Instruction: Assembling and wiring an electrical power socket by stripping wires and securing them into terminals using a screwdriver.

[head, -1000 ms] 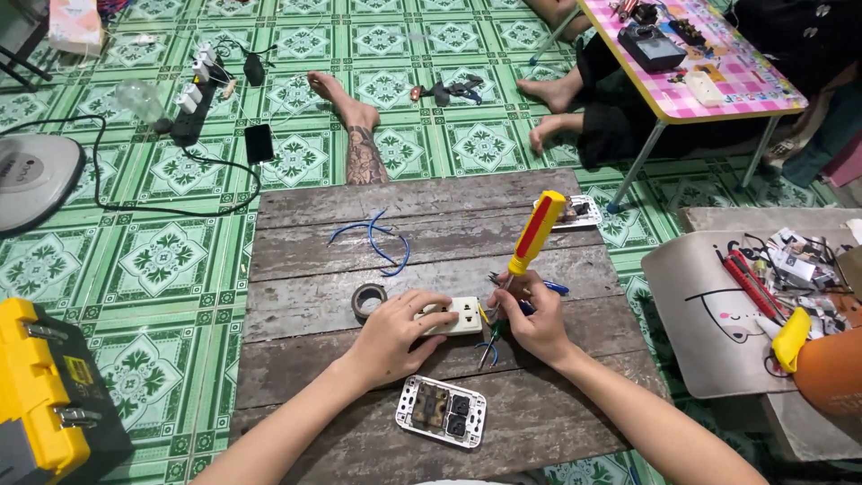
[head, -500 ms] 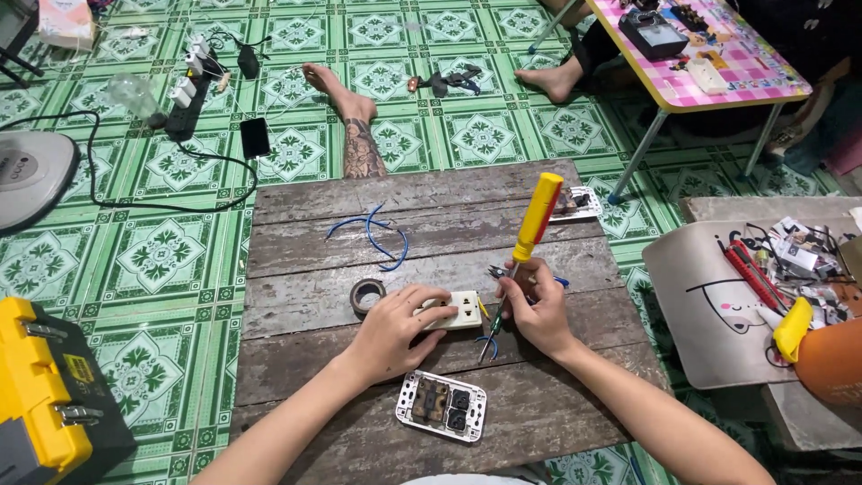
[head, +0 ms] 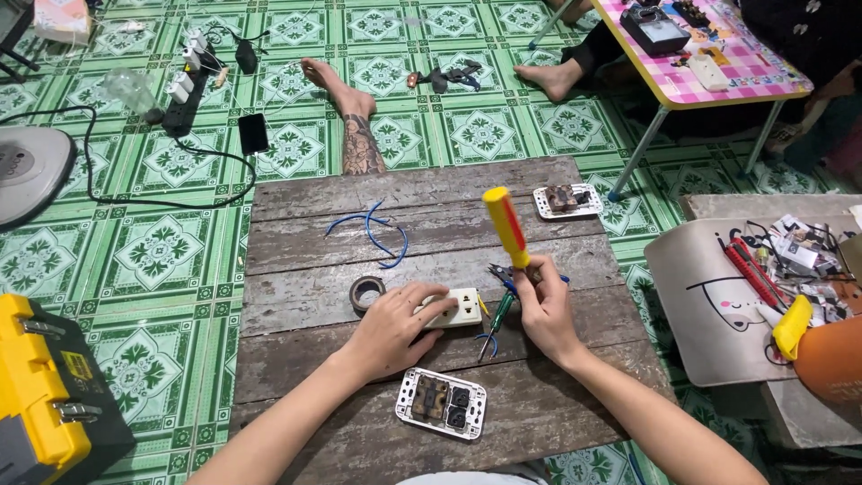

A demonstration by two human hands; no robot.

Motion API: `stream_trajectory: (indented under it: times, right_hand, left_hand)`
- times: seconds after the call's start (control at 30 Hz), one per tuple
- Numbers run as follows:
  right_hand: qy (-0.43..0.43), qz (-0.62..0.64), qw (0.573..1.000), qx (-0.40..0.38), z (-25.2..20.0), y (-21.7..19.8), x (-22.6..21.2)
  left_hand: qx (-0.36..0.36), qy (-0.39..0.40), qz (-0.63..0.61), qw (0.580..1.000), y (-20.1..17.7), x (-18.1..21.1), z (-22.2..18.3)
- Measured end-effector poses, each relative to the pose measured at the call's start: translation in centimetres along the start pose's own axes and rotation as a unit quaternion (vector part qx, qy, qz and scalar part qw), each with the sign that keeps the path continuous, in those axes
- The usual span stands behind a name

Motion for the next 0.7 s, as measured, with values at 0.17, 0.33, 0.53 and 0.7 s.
stream_trajectory:
  times: [0.17,0.33,0.53,0.7]
  right_hand:
    - [-0.089,-0.209,0.974,0.007,0.2,-0.2,0.6]
    - [-0.158,-0.341,0.927,-0.007,0.0,-0.2,0.5]
    - [-0.183,-0.403,0.895,-0.052,-0.3,0.4,0.7]
    - [-0.168,-0.421,0.887,-0.091,-0.3,0.8,0.3]
  left_hand:
    - [0.005,-0.012,0.040,0.999,0.6,-0.8,-0.8]
    - [0.031,0.018,0.185,0.982,-0.2,0.0,-0.2]
    - [0.043,0.030,0.234,0.971,0.6,-0.4,-1.0]
    - [0.099,0.053,0.227,0.967,0.0,0.3,-0.7]
Point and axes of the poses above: each hand's wrist, its own z-axis towards the middle knuckle, its own y-axis out of the palm, x = y × z, the point moved 7 cm from there along z, towards the middle knuckle, and after that the axes turned 15 degrees about x, right-handed, at the moved point
